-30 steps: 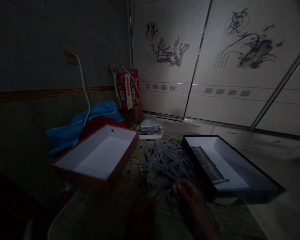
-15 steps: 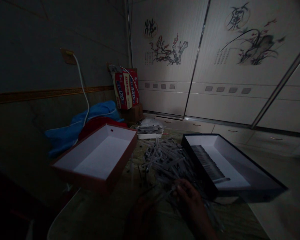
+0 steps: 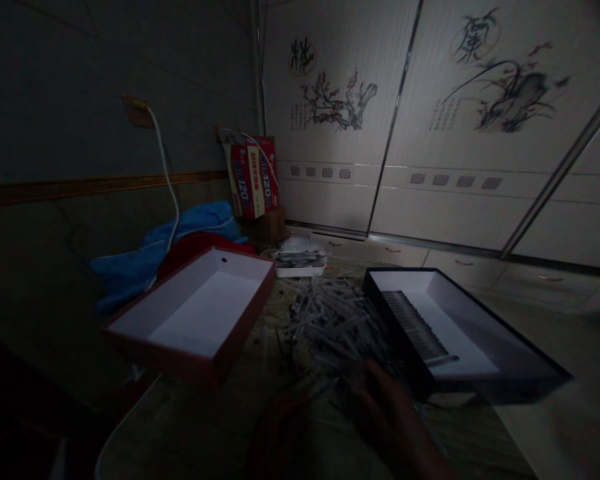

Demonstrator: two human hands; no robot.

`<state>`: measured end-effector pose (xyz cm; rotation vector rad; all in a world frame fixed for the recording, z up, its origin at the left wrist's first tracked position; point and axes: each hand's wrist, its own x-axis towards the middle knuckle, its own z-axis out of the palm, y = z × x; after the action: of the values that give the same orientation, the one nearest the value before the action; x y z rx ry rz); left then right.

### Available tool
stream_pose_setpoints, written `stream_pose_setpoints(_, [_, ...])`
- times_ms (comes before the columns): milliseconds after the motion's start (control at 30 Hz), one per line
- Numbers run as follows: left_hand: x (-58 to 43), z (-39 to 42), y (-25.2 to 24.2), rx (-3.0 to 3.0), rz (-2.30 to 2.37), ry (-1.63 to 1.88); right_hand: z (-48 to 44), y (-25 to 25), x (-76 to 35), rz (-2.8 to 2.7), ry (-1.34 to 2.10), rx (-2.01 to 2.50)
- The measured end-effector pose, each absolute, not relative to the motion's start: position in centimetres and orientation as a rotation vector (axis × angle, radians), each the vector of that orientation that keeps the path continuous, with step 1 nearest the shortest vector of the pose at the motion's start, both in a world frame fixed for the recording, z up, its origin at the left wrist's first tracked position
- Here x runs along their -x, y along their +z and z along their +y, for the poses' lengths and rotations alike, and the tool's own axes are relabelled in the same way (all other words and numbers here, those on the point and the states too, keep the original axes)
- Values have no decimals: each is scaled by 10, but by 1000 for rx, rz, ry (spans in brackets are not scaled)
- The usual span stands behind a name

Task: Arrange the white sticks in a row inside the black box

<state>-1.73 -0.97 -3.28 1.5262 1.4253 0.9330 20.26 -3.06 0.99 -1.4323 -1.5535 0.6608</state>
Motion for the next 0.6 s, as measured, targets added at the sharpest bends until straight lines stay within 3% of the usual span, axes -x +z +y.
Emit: stream_pose_setpoints(600, [23,-4,-26,-1892,1366,837,-37,19,-210,-1792,641,1405])
